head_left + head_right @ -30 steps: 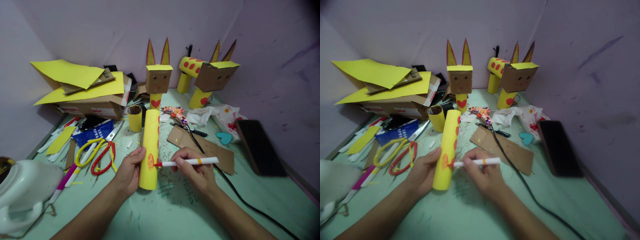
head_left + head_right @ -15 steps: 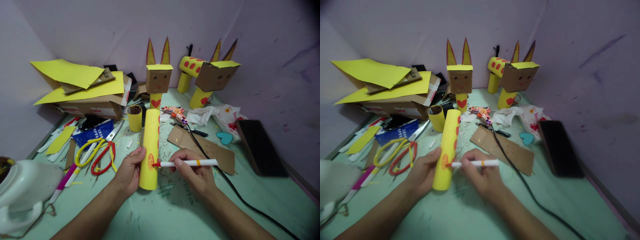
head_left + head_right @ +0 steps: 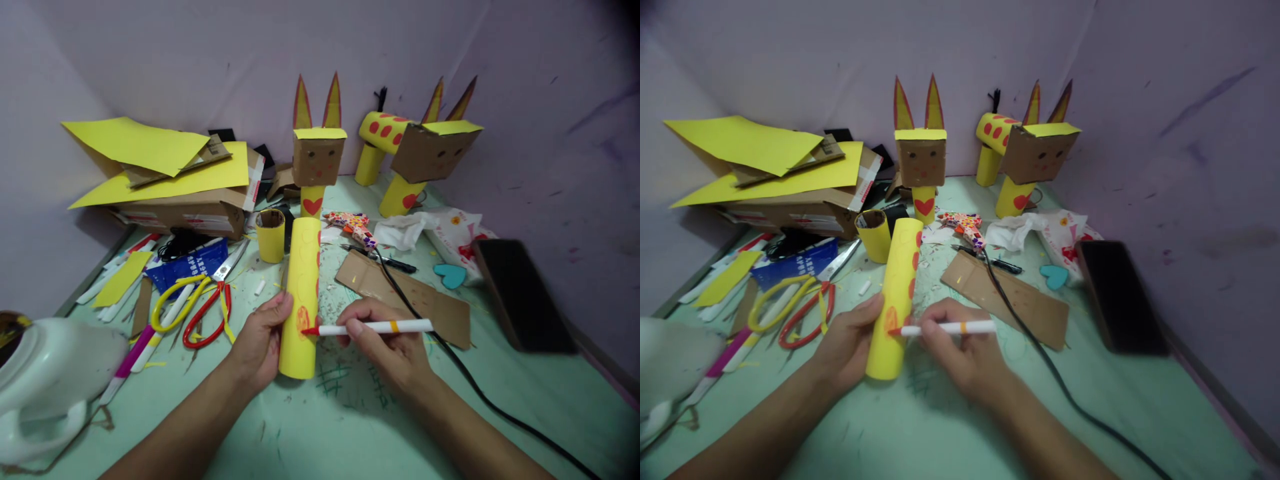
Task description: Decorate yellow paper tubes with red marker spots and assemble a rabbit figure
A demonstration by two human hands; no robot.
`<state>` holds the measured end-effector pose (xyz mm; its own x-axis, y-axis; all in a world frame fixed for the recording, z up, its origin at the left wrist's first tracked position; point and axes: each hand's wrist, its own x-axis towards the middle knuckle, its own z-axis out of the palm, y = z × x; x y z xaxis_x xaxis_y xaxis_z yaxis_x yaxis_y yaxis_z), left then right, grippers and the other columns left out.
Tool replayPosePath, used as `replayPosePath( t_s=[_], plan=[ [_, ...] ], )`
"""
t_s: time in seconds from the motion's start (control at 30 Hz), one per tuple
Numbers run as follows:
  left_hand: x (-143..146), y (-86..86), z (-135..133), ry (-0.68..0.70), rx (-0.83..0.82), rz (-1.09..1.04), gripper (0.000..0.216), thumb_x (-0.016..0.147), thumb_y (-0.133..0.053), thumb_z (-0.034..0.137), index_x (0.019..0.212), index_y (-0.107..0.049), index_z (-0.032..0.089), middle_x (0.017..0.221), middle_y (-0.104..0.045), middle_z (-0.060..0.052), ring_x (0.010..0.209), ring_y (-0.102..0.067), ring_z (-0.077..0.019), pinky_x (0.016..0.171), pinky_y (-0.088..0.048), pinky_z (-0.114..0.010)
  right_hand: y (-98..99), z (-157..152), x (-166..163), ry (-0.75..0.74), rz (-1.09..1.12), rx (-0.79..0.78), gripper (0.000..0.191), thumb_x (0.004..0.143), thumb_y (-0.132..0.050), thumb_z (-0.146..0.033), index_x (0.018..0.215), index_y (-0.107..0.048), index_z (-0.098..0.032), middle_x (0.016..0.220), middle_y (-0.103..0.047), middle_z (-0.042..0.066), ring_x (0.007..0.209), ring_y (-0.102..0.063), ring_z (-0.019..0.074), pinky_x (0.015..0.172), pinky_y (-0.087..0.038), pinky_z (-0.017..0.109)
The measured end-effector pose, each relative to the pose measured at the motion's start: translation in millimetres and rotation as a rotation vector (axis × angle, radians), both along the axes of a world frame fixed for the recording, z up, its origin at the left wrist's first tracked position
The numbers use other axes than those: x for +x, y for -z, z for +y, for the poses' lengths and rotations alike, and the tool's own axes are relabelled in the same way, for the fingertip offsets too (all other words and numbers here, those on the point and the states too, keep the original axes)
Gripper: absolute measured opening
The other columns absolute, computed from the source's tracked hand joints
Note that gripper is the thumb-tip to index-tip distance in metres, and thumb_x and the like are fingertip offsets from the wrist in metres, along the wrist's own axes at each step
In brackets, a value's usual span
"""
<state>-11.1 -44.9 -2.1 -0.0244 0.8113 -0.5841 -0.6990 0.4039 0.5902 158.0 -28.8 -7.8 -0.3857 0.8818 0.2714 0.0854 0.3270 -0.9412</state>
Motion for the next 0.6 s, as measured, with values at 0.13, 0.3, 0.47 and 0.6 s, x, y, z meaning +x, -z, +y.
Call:
replayPosePath(
  t_s=[0.13, 0.3, 0.47, 0.6],
  plan=[
    [-0.3, 0.3, 0.0, 0.016, 0.014, -0.006, 0.015, 0.082, -0.053, 0.017, 0.090, -0.063, 0.009, 0.070, -0.070, -0.009, 0.060, -0.067, -0.0193, 0.060, -0.056, -0.030, -0.7, 0.1, -0.2, 0.010, -0.019, 0.019, 0.016, 0.084, -0.052, -0.024, 0.074, -0.063, -0.017, 0.060, -0.063, 0.000, 0.051, -0.054, 0.0119, 0.045, -0.038, 0.021],
    [0.3, 0.9, 0.2, 0.005, 0.031, 0.027, 0.012, 0.080, -0.056, 0.016, 0.088, -0.063, 0.010, 0.068, -0.069, -0.008, 0.059, -0.067, -0.0189, 0.058, -0.056, -0.029, -0.9, 2.2, 0.7, -0.003, -0.039, 0.041, 0.016, 0.083, -0.052, -0.022, 0.071, -0.062, -0.017, 0.058, -0.062, 0.000, 0.050, -0.054, 0.0115, 0.044, -0.037, 0.021],
    [1.5, 0.3, -1.4, 0.010, 0.065, 0.080, 0.016, 0.072, -0.067, 0.019, 0.086, -0.066, 0.012, 0.070, -0.070, -0.006, 0.059, -0.066, -0.0171, 0.056, -0.055, -0.026, -0.9, 3.6, 2.2, 0.051, -0.030, 0.028, 0.019, 0.084, -0.052, -0.026, 0.070, -0.061, -0.017, 0.055, -0.061, 0.000, 0.047, -0.052, 0.0115, 0.041, -0.037, 0.021],
    [1.8, 0.4, -4.2, 0.050, 0.135, 0.115, 0.024, 0.068, -0.074, 0.025, 0.088, -0.067, 0.014, 0.069, -0.067, -0.003, 0.059, -0.061, -0.0132, 0.055, -0.052, -0.022, -0.8, 2.7, 3.5, 0.105, 0.031, 0.005, 0.020, 0.085, -0.051, -0.028, 0.070, -0.060, -0.018, 0.056, -0.063, 0.001, 0.051, -0.056, 0.0138, 0.047, -0.043, 0.023]
  ],
)
